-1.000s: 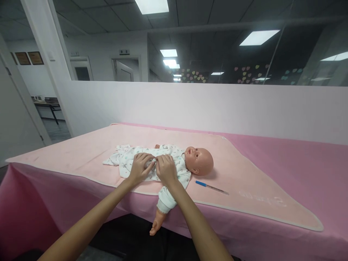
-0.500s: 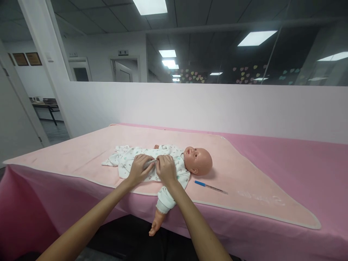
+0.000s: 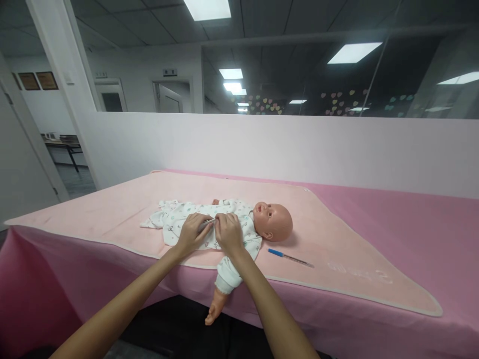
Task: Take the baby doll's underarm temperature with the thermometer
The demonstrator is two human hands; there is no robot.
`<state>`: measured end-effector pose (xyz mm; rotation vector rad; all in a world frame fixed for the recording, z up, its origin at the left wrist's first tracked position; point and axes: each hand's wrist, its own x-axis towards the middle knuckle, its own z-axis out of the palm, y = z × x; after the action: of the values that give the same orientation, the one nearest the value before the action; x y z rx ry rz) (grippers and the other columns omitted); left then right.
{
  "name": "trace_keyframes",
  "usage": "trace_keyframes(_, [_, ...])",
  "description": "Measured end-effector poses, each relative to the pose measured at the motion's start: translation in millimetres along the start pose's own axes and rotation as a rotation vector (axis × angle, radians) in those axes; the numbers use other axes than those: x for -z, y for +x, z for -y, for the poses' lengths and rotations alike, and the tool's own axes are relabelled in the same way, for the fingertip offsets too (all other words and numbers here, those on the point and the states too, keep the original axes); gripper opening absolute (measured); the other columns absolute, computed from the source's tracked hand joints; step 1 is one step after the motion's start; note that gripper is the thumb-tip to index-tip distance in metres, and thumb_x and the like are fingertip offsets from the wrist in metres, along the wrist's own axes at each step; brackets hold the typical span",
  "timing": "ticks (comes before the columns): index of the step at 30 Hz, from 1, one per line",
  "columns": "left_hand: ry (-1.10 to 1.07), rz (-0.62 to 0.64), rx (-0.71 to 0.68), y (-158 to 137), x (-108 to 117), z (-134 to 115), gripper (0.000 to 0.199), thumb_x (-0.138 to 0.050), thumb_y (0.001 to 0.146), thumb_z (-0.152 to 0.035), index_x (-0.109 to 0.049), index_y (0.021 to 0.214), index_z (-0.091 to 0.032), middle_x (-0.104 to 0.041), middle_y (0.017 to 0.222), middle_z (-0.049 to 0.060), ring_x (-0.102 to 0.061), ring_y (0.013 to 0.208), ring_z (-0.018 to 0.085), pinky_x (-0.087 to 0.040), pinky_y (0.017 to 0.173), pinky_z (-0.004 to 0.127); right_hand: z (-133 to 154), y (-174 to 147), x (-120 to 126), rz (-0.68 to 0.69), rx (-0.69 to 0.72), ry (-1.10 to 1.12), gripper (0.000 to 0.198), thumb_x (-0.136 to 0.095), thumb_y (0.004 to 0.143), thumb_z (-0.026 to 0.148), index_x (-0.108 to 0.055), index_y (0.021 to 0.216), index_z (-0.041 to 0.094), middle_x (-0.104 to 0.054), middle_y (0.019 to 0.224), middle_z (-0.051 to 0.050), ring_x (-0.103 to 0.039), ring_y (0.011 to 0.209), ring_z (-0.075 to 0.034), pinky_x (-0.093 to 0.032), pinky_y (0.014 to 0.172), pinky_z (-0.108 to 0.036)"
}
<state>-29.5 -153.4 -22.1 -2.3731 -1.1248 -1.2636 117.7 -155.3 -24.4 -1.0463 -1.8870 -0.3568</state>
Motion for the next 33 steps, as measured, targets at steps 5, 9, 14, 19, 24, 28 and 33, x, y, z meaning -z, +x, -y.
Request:
trace_keyframes(5, [-0.001,-0.027,-0.002,-1.1,-1.0,0.7,0.012,-0.045,0.084,-0.026,-0.054,0.087,-0.019,-0.061,0.079,0.002,-0.053,0.075,0.016,-0.039,0.072,0.031,-0.8,0.4,-2.0,0.003,0.001,-0.010,0.019,-0.032,0.088,0.017,-0.051,0.086,0.017,-0.057,0.078,-0.006,-0.049,0.077,-0.017,-0.034,0.077,-0.030])
trace_keyframes(9, [-0.013,-0.023,-0.011,-1.6,0.1,0.2,0.011,-0.046,0.083,-0.026,-0.054,0.085,-0.019,-0.061,0.078,0.003,-0.054,0.076,0.017,-0.040,0.071,0.031,-1.6,0.6,-3.7,0.006,0.005,-0.021,0.018,-0.034,0.087,0.017,-0.052,0.085,0.017,-0.056,0.076,-0.005,-0.048,0.075,-0.017,-0.034,0.076,-0.030])
trace_keyframes(14, [-0.038,-0.010,-0.007,-1.4,1.9,-1.1,0.012,-0.046,0.083,-0.025,-0.054,0.089,-0.020,-0.062,0.082,0.004,-0.055,0.080,0.018,-0.041,0.073,0.032,-1.6,0.6,-3.3,0.004,0.007,-0.017,0.018,-0.035,0.086,0.015,-0.053,0.085,0.018,-0.057,0.077,-0.005,-0.049,0.077,-0.018,-0.034,0.076,-0.031])
trace_keyframes(19, [-0.052,-0.025,-0.007,-2.1,0.4,0.2,0.010,-0.047,0.082,-0.026,-0.055,0.085,-0.020,-0.062,0.082,0.004,-0.055,0.079,0.018,-0.041,0.073,0.032,-1.0,0.5,-2.3,-0.002,0.003,-0.001,0.017,-0.035,0.086,0.016,-0.052,0.086,0.018,-0.058,0.077,-0.005,-0.050,0.076,-0.018,-0.035,0.076,-0.031])
trace_keyframes(24, [-0.060,-0.045,-0.011,-3.3,-1.2,1.3,0.009,-0.049,0.082,-0.026,-0.055,0.085,-0.020,-0.061,0.079,0.003,-0.054,0.076,0.017,-0.041,0.070,0.031,-2.1,-0.2,-3.4,-0.006,0.008,0.018,0.015,-0.037,0.085,0.014,-0.052,0.084,0.019,-0.058,0.075,-0.003,-0.049,0.074,-0.017,-0.035,0.076,-0.030])
trace_keyframes(28, [-0.084,-0.057,-0.017,-4.3,-3.2,2.5,0.009,-0.048,0.082,-0.023,-0.054,0.087,-0.020,-0.061,0.080,0.003,-0.053,0.076,0.016,-0.042,0.070,0.030,-4.2,-1.0,-6.2,-0.017,0.008,0.038,0.015,-0.039,0.084,0.012,-0.052,0.085,0.018,-0.060,0.076,-0.003,-0.050,0.075,-0.017,-0.036,0.077,-0.030])
trace_keyframes(33, [-0.111,-0.058,-0.025,-5.1,-5.2,3.9,0.008,-0.046,0.082,-0.021,-0.053,0.087,-0.020,-0.061,0.081,0.003,-0.054,0.078,0.016,-0.043,0.071,0.030,-6.1,-1.6,-8.7,-0.033,-0.007,0.054,0.017,-0.039,0.084,0.011,-0.054,0.086,0.019,-0.062,0.079,-0.003,-0.052,0.077,-0.017,-0.036,0.078,-0.031])
